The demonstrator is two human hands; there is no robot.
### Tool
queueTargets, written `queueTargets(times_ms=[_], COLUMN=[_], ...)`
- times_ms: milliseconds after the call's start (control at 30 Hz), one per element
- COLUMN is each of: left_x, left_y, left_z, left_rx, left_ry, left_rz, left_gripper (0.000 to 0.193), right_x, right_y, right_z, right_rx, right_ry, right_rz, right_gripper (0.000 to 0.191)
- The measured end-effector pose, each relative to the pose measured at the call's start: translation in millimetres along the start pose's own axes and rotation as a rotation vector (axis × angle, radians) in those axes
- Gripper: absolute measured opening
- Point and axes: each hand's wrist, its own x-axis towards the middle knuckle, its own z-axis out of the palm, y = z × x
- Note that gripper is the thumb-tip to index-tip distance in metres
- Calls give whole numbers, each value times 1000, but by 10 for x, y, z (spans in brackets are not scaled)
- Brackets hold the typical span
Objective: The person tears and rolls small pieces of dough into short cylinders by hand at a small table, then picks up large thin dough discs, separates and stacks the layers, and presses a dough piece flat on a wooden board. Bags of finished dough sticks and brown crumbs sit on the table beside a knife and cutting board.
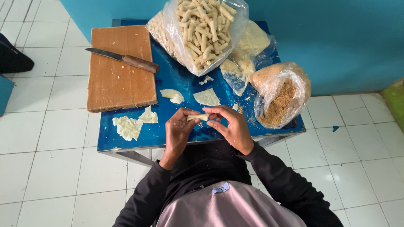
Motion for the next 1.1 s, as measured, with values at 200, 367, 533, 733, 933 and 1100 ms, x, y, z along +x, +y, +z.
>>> queueTargets(times_ms=[200,367,533,733,933,1100], left_x=[-29,-73,-38,41,102,145], left_y=[28,50,48,7,-49,-48], left_z=[97,173,242,198,141,83], left_rx=[46,-143,-165,-147,-99,-112], left_ry=[17,0,33,-11,38,35], left_rz=[98,59,42,-1,-90,-113], left_gripper=[17,19,13,14,25,35], right_x=[-59,-67,13,888,1448,1671], right_y=[-75,-41,71,892,1853,2086], right_z=[49,79,-137,-1323,-1430,-1289], right_rx=[-31,77,2,-1052,-1216,-1216], right_ry=[82,103,71,174,57,5], right_rz=[-8,64,-43,-131,99,129], right_gripper=[28,23,27,46,42,31])
